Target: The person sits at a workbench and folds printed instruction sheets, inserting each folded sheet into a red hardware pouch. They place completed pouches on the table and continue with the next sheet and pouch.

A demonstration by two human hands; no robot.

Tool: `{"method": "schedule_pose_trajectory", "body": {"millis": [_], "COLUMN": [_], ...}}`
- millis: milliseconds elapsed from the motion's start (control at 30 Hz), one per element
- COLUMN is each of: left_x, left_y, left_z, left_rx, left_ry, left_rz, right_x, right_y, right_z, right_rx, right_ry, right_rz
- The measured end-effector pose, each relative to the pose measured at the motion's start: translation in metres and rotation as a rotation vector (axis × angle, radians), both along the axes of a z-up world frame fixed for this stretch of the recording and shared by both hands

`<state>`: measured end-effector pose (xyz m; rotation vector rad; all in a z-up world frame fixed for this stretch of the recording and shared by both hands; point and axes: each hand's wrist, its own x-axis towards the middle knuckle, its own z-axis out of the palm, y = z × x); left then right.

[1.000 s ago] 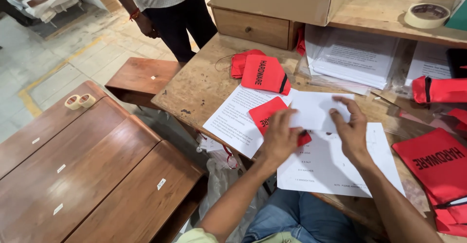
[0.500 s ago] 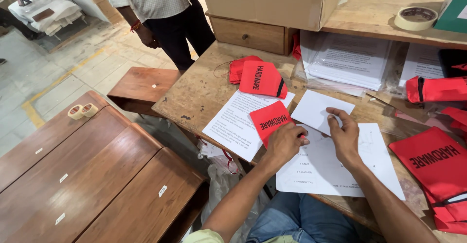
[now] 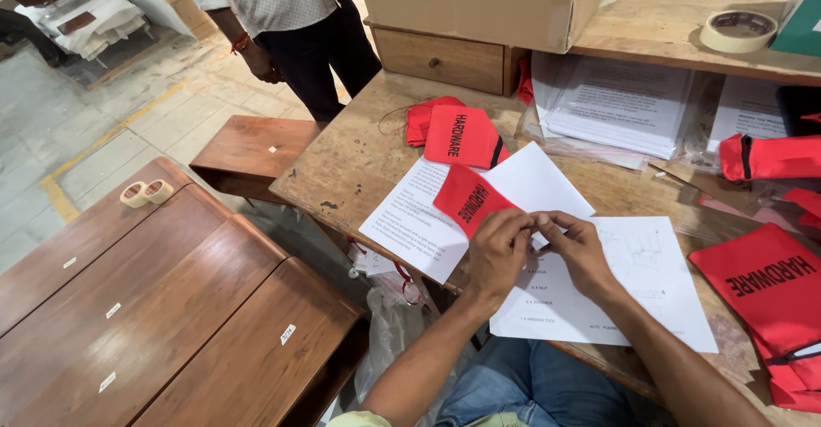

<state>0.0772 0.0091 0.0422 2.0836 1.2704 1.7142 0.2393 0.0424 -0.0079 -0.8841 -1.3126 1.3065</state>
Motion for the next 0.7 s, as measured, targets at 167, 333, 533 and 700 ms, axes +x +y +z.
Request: {"method": "schedule_pose_trajectory", "body": {"millis": [167,333,533,700], "left_x": [-0.003,-0.002,-0.002,-0.005], "left_y": [-0.001,-0.006,-0.004,-0.002], "left_z": [-0.001,-0.004,0.0,-0.005], "left_rx": [0.034,-0.005,-0.344,-0.428], "left_ry": [-0.062,-0.082,-0.442,-0.445], "left_rz": [0.033,-0.003,-0.135,-0.162], "right_x": [0.001,-0.003,0.001,0.002], "right_y": [-0.003,-0.003,-0.005,-0.003], "right_z": [0.011,-0.012,-0.002,-0.011], "right_rx": [-0.053,-0.021,-0.121,-0.089], "right_ry": [-0.086,-0.096,-0.006,-0.049], "right_rz": [-0.146,0.011,-0.026,-0.094]}}
